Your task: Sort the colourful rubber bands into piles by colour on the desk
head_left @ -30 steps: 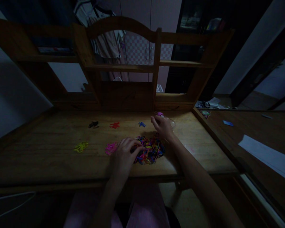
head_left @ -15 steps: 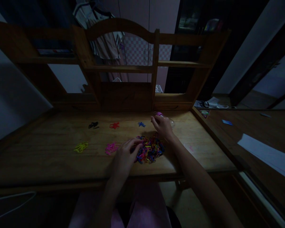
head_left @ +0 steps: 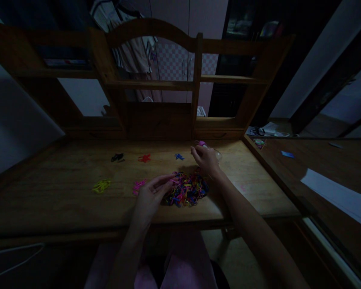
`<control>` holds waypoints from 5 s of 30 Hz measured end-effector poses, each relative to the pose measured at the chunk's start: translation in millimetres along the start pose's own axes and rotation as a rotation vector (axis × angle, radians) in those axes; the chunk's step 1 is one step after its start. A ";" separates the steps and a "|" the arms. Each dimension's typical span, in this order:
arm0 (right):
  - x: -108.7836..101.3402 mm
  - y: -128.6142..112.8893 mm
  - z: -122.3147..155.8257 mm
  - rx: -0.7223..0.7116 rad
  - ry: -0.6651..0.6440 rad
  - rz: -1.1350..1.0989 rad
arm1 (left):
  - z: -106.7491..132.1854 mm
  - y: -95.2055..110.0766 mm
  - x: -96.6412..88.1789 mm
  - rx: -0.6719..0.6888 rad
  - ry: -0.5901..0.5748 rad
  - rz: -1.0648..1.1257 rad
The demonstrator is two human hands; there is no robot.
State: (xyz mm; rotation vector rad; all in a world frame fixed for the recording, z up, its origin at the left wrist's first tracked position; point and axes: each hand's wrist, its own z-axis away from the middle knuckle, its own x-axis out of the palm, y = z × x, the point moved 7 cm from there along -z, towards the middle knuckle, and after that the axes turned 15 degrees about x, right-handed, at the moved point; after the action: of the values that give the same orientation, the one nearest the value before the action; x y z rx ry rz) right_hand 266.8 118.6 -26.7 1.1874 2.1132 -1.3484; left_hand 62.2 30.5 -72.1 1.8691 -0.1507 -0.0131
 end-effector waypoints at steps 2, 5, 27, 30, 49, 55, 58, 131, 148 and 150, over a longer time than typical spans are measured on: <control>-1.3 0.7 -0.5 0.021 -0.003 -0.030 | -0.1 1.3 -2.8 -0.002 0.032 -0.005; -1.0 -1.0 0.0 0.087 -0.110 -0.163 | -0.7 0.6 -5.6 -0.014 0.070 -0.007; 43.3 -60.8 47.6 0.023 -0.903 -0.639 | -0.6 -7.5 -22.2 0.034 0.212 0.022; 39.7 -59.3 43.1 0.078 -0.898 -0.681 | 0.8 -4.0 -27.8 0.045 0.216 -0.023; 221.6 -207.1 -41.3 -0.160 -0.534 -0.197 | 29.4 -0.1 -157.4 0.106 0.327 -0.352; 147.2 -170.0 -57.3 -0.169 -0.423 -0.213 | 26.0 1.6 -145.4 0.219 0.192 -0.652; 89.7 -131.1 -54.4 -0.204 -0.293 -0.238 | 21.4 3.8 -135.6 0.274 0.152 -0.787; 26.1 -6.8 28.4 -0.044 -1.127 -0.187 | 0.6 -10.0 -26.9 0.124 0.217 -0.275; 21.2 -22.0 29.2 -0.050 -1.189 -0.398 | 0.9 -11.8 -24.8 0.129 0.178 -0.299; 22.2 -20.5 28.9 -0.031 -1.194 -0.418 | 1.2 -11.4 -24.4 0.131 0.170 -0.304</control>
State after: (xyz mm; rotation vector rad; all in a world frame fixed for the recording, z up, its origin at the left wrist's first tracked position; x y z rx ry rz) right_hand 233.8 99.8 -44.0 -0.1865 1.4430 -1.5754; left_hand 39.0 35.4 -84.9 1.9987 0.2559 -0.0538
